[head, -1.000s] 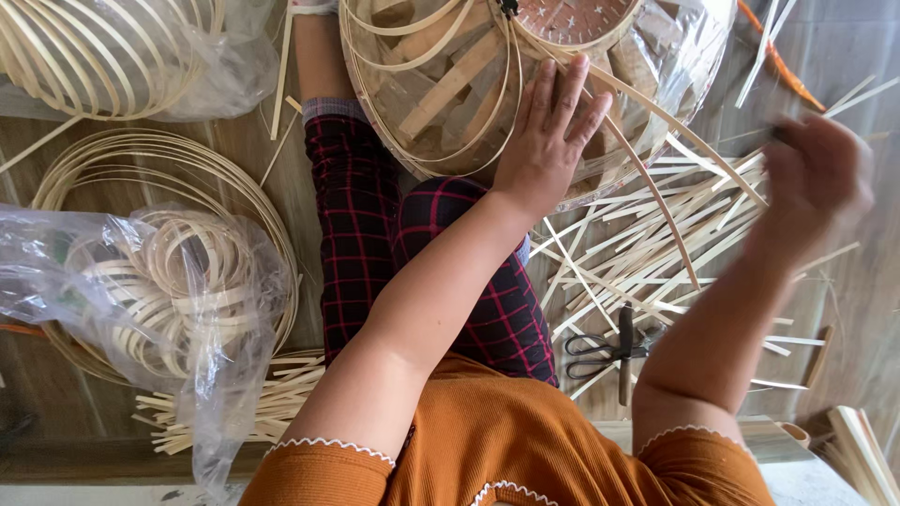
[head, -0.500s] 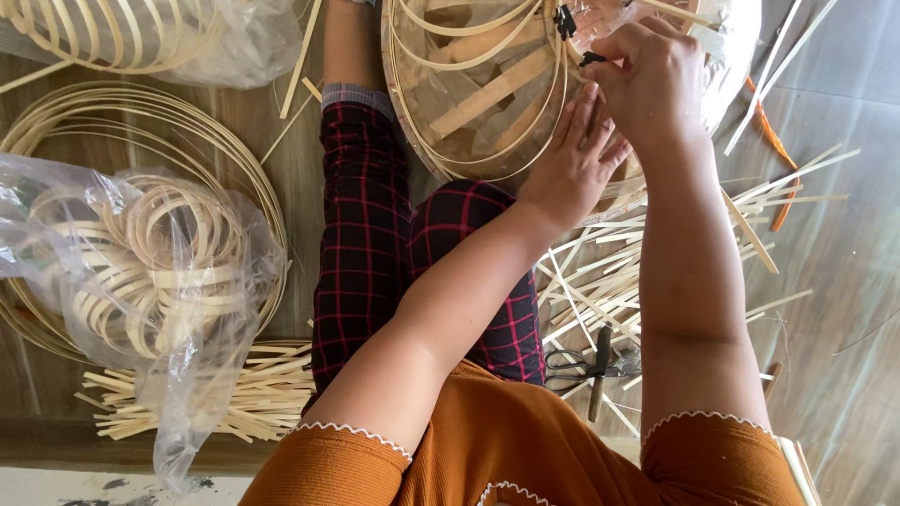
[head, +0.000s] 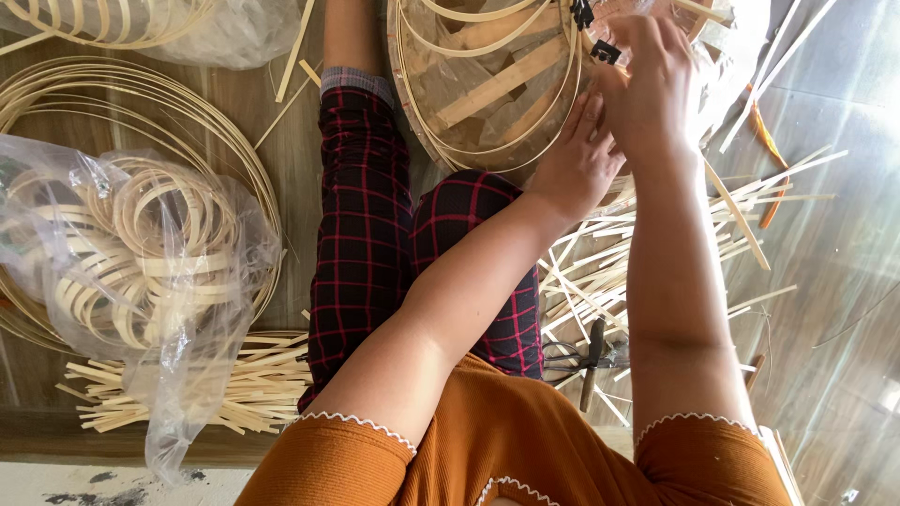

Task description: The person assembles a bamboo lampshade by applying glue to a circular frame and attaching curved bamboo strips one by one. The person uses a small knife to trim or split bamboo pieces while working on the floor.

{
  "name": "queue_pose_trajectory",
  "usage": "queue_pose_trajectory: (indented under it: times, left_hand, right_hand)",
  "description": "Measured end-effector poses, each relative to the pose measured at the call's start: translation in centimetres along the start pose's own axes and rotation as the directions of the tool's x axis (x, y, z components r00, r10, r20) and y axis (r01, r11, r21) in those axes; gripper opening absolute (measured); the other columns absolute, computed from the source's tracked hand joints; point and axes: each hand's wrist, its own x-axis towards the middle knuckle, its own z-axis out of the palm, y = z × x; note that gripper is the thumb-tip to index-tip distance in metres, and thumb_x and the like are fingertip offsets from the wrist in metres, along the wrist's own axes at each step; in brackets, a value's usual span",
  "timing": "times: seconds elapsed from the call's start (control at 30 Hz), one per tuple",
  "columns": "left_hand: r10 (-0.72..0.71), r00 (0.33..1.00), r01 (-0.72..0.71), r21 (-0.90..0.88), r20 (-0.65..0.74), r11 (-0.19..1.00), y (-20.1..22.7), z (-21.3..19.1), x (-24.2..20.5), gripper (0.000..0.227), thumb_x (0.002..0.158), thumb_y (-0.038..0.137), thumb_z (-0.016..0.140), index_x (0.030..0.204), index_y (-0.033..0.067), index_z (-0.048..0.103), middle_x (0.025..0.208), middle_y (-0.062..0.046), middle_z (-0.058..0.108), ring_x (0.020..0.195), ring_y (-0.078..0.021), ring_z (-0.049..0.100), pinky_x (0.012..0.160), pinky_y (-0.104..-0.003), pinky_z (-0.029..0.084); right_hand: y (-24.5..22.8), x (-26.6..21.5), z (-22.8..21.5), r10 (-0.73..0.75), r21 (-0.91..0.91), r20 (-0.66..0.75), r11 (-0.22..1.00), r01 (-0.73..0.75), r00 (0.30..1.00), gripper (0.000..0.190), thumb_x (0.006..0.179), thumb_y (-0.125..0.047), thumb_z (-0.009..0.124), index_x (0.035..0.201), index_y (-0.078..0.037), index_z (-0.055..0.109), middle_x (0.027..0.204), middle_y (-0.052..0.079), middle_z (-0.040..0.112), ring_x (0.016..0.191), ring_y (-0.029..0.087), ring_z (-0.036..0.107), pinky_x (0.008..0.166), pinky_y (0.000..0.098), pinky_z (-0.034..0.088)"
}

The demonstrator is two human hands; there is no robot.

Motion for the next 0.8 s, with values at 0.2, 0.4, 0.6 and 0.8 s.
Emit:
queue_pose_trajectory:
  times: [0.2, 0.4, 0.6, 0.8]
  left_hand:
    - [-0.044, 0.995, 0.051, -0.068, 0.093, 0.996, 0.0, -1.9, -0.5, 0.045, 0.113, 0.024, 0.042, 0.157, 0.0152, 0.045, 0.173, -0.015, 0.004, 0.163, -0.0393, 0.008, 0.136, -0.050, 0.011]
    - [-0.070, 0.997, 0.066, -0.148, -0.017, 0.987, 0.3, -1.1, -0.1, 0.072, 0.096, -0.007, 0.048, 0.161, 0.0241, 0.038, 0.170, -0.013, -0.002, 0.159, -0.0379, 0.004, 0.133, -0.052, 0.013]
    - [-0.064, 0.971, -0.003, -0.283, -0.229, 0.959, -0.5, 2.6, 0.1, 0.073, 0.099, 0.002, 0.053, 0.163, 0.0260, 0.027, 0.172, -0.010, -0.008, 0.161, -0.0347, 0.002, 0.136, -0.052, 0.012]
    - [-0.031, 0.987, 0.019, -0.083, -0.155, 0.996, -1.3, 3.1, 0.0, 0.079, 0.098, -0.008, 0.048, 0.166, 0.0260, 0.025, 0.172, -0.008, -0.007, 0.162, -0.0339, 0.006, 0.136, -0.049, 0.017]
  right_hand:
    - [-0.3, -9.8, -3.5, 0.355, 0.149, -0.033, 0.926, -0.347, 0.934, 0.041, 0.101, -0.012, 0.086, 0.138, -0.009, 0.067, 0.116, 0.014, 0.066, 0.103, 0.025, 0.066, 0.092, 0.0435, 0.053]
    - [-2.1, -21.3, -6.4, 0.618, -0.023, 0.137, 0.783, -0.622, 0.774, 0.073, 0.092, -0.018, 0.081, 0.155, -0.007, 0.044, 0.141, 0.018, 0.057, 0.122, 0.035, 0.062, 0.106, 0.0516, 0.046]
    - [-1.5, -25.4, -7.6, 0.663, 0.099, 0.188, 0.722, -0.685, 0.725, 0.071, 0.096, -0.026, 0.075, 0.158, -0.010, 0.043, 0.146, 0.019, 0.055, 0.125, 0.035, 0.061, 0.103, 0.0517, 0.049]
    - [0.5, -21.4, -6.7, 0.491, -0.062, 0.124, 0.871, -0.487, 0.863, 0.053, 0.100, -0.025, 0.079, 0.144, -0.005, 0.059, 0.131, 0.021, 0.066, 0.121, 0.038, 0.062, 0.101, 0.0510, 0.049]
